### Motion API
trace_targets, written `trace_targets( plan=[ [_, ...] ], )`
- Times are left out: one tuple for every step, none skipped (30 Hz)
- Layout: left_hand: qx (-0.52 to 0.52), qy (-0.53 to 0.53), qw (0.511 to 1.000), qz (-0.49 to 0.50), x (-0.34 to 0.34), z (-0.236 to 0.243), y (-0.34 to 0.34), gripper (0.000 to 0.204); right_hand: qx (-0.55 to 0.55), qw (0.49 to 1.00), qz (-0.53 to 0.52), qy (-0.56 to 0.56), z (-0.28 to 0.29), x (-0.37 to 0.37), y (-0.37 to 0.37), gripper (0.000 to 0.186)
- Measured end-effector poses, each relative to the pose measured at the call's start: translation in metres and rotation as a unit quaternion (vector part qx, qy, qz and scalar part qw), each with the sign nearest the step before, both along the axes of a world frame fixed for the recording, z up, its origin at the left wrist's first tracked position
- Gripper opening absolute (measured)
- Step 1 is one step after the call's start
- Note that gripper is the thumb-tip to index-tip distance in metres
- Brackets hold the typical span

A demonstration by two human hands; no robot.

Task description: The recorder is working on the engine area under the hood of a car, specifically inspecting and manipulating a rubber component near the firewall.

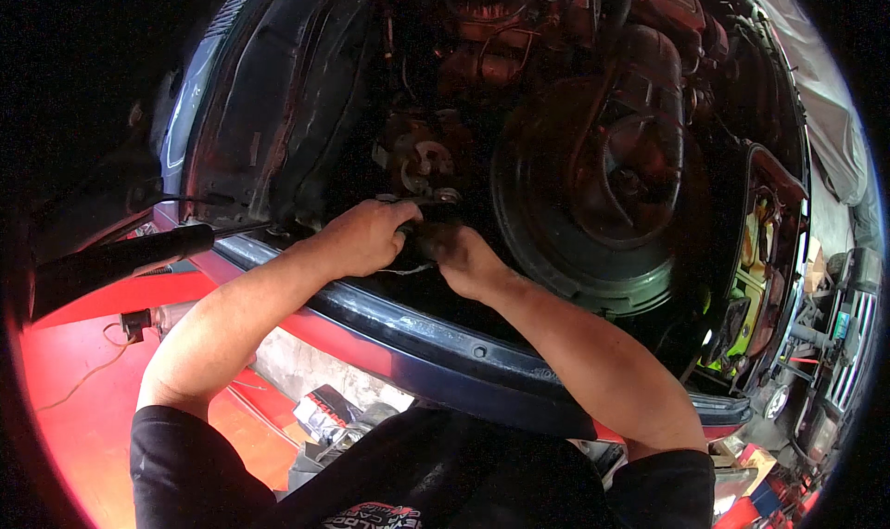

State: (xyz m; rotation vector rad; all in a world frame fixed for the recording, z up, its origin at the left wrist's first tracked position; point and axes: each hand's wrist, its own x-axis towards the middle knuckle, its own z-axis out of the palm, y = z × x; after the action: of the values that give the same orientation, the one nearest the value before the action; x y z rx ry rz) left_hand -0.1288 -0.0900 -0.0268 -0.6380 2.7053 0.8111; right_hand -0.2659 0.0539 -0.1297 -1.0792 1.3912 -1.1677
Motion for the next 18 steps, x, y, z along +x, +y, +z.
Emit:
trace_targets(
  plan=[
    [0.006, -0.028, 1.000, 0.012, -0.001, 0.000, 0.000, 0.028, -0.081, 0.996, -0.020, 0.032, 0.001, 0.004, 0.000, 0.028],
    [0.012, -0.056, 0.998, 0.023, 0.000, -0.002, 0.000, 0.028, -0.079, 0.996, -0.023, 0.032, 0.005, 0.005, -0.001, 0.028],
    [0.014, -0.056, 0.998, 0.020, 0.000, -0.003, 0.000, 0.028, -0.067, 0.995, -0.002, 0.080, 0.010, 0.004, -0.002, 0.028],
    [0.022, -0.055, 0.998, 0.020, 0.002, -0.004, -0.001, 0.030, -0.056, 0.990, 0.020, 0.127, 0.014, 0.003, -0.005, 0.027],
    [0.030, -0.053, 0.998, 0.017, 0.001, -0.003, -0.002, 0.031, -0.053, 0.990, 0.014, 0.127, 0.015, 0.002, -0.006, 0.027],
    [0.031, -0.054, 0.998, 0.011, 0.001, -0.001, -0.003, 0.031, -0.059, 0.982, 0.048, 0.174, 0.015, 0.000, -0.009, 0.024],
    [0.036, -0.073, 0.996, 0.018, 0.003, 0.001, -0.005, 0.032, -0.065, 0.970, 0.083, 0.219, 0.015, -0.001, -0.010, 0.020],
    [0.039, -0.092, 0.995, 0.026, 0.003, 0.004, -0.006, 0.032, -0.064, 0.971, 0.077, 0.219, 0.012, -0.002, -0.012, 0.020],
    [0.039, -0.093, 0.995, 0.021, 0.004, 0.004, -0.006, 0.032, -0.085, 0.962, 0.094, 0.240, 0.008, -0.001, -0.014, 0.019],
    [0.035, -0.097, 0.994, 0.028, 0.006, 0.003, -0.004, 0.032, -0.106, 0.953, 0.111, 0.261, 0.004, -0.001, -0.014, 0.018],
    [0.030, -0.101, 0.994, 0.040, 0.008, 0.005, -0.004, 0.031, -0.108, 0.953, 0.110, 0.260, 0.002, -0.001, -0.016, 0.018],
    [0.029, -0.102, 0.994, 0.040, 0.008, 0.006, -0.004, 0.031, -0.124, 0.951, 0.102, 0.263, 0.000, -0.002, -0.017, 0.018],
    [0.021, -0.104, 0.994, 0.032, 0.008, 0.008, -0.005, 0.031, -0.140, 0.949, 0.094, 0.267, -0.002, -0.002, -0.017, 0.018],
    [0.014, -0.106, 0.994, 0.025, 0.006, 0.012, -0.004, 0.030, -0.142, 0.949, 0.096, 0.266, -0.002, -0.002, -0.018, 0.018],
    [0.013, -0.107, 0.994, 0.028, 0.004, 0.017, -0.002, 0.030, -0.139, 0.952, 0.106, 0.252, -0.002, -0.002, -0.018, 0.017],
    [-0.025, -0.110, 0.994, 0.001, 0.002, 0.021, 0.001, 0.029, -0.136, 0.955, 0.117, 0.237, -0.001, -0.001, -0.018, 0.016],
    [-0.064, -0.113, 0.991, -0.027, 0.000, 0.026, 0.004, 0.029, -0.138, 0.954, 0.119, 0.237, -0.001, -0.001, -0.019, 0.016],
    [-0.065, -0.113, 0.991, -0.025, 0.000, 0.027, 0.006, 0.029, -0.142, 0.958, 0.096, 0.230, -0.001, 0.000, -0.019, 0.016]
  ],
)
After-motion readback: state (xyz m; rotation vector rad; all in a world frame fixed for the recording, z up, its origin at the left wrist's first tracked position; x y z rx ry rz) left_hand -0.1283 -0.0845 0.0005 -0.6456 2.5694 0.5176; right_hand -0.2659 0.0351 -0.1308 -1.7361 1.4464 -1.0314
